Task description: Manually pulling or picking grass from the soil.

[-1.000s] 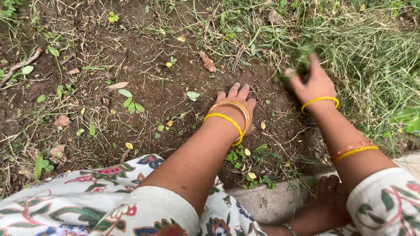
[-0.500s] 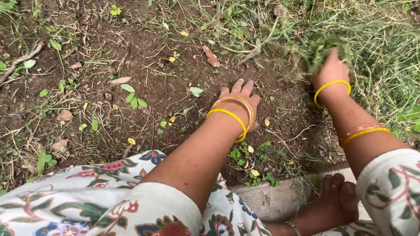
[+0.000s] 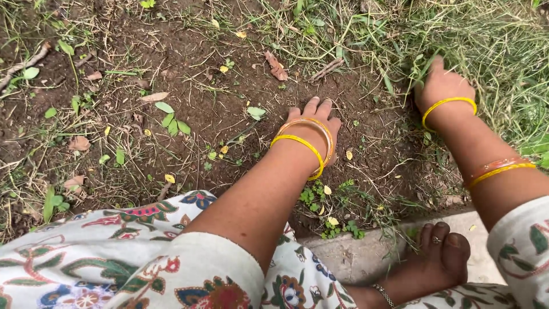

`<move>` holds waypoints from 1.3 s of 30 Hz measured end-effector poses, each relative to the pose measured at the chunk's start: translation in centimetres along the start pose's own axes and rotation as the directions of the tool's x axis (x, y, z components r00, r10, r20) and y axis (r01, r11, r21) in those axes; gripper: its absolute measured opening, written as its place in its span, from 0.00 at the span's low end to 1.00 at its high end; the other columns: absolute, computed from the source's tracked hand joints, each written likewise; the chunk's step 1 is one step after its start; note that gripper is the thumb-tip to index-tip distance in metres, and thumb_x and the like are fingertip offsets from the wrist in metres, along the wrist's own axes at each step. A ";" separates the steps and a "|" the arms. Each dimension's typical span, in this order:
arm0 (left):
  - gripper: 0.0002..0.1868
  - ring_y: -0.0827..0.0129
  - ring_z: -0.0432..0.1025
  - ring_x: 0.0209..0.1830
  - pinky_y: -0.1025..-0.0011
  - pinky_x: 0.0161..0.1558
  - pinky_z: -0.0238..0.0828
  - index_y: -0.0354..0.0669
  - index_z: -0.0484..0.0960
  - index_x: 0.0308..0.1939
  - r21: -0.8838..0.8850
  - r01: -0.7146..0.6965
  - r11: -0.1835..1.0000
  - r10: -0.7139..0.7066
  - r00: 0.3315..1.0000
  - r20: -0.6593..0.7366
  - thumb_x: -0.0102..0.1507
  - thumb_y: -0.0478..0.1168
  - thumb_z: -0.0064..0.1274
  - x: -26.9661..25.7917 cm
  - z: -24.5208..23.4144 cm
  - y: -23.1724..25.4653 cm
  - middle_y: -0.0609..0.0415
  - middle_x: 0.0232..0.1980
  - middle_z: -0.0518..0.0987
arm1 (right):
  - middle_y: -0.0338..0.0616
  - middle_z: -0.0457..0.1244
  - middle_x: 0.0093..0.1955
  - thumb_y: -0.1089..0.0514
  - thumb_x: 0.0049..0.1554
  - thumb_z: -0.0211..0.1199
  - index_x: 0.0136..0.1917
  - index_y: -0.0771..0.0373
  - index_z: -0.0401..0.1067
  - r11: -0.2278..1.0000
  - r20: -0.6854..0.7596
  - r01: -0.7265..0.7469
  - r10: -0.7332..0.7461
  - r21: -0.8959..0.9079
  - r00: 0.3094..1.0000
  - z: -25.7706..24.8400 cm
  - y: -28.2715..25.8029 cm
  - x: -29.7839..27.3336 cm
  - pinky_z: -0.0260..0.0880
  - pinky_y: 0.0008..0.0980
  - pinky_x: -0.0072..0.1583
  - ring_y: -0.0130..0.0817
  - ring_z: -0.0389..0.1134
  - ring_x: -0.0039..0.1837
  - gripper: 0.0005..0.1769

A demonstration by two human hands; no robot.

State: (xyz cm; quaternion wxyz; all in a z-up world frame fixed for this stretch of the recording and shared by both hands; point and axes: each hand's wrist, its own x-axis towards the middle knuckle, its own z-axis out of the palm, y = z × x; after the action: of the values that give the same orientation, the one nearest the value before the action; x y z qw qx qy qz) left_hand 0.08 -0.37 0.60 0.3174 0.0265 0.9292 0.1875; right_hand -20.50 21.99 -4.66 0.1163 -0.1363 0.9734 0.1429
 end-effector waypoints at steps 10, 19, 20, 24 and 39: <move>0.41 0.52 0.38 0.84 0.44 0.75 0.44 0.53 0.62 0.75 -0.013 -0.005 1.000 0.005 1.000 -0.007 0.59 0.50 0.61 0.6 0.5 -0.2 0.48 0.84 0.44 | 0.73 0.64 0.62 0.41 0.66 0.58 0.73 0.72 0.64 0.974 -0.084 0.147 -0.134 0.173 0.987 9.4 7.3 6.9 0.65 0.55 0.62 0.67 0.67 0.60 0.35; 0.42 0.53 0.38 0.84 0.43 0.75 0.43 0.52 0.63 0.75 -0.006 0.004 1.000 -0.004 1.000 0.001 0.60 0.52 0.62 0.3 0.2 0.1 0.48 0.84 0.44 | 0.65 0.68 0.60 0.45 0.66 0.56 0.70 0.70 0.69 0.834 -0.229 0.132 -0.007 0.536 0.973 7.0 6.4 2.6 0.70 0.51 0.64 0.60 0.71 0.61 0.29; 0.43 0.53 0.37 0.84 0.43 0.76 0.42 0.53 0.62 0.75 -0.019 0.004 1.000 -0.004 1.000 0.007 0.59 0.53 0.62 0.2 0.1 0.0 0.48 0.84 0.44 | 0.69 0.67 0.57 0.42 0.66 0.58 0.73 0.69 0.65 0.892 -0.195 0.112 -0.028 0.437 0.980 5.3 5.0 1.8 0.69 0.53 0.61 0.64 0.70 0.58 0.33; 0.41 0.53 0.36 0.84 0.43 0.76 0.41 0.51 0.59 0.76 -0.003 0.009 1.000 -0.009 1.000 0.005 0.61 0.52 0.59 0.2 0.3 0.1 0.48 0.84 0.42 | 0.69 0.68 0.55 0.41 0.63 0.60 0.69 0.69 0.63 0.993 -0.001 0.032 -0.032 0.118 0.999 1.7 2.7 -0.5 0.70 0.58 0.57 0.67 0.70 0.56 0.33; 0.55 0.52 0.37 0.83 0.44 0.74 0.43 0.51 0.47 0.79 -0.021 0.043 0.999 -0.045 0.993 -0.109 0.57 0.58 0.63 0.3 0.7 -0.3 0.47 0.84 0.38 | 0.67 0.68 0.55 0.43 0.63 0.55 0.77 0.55 0.64 0.927 -0.012 0.224 -0.232 0.301 0.973 1.2 -2.5 -2.6 0.69 0.55 0.61 0.65 0.70 0.57 0.32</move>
State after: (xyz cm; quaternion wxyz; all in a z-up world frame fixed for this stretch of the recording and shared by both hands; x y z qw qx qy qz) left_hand 0.26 -0.41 -0.17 0.2703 -0.0073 0.9437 0.1903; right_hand -17.04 20.67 -5.74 0.1629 -0.2275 0.9599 -0.0196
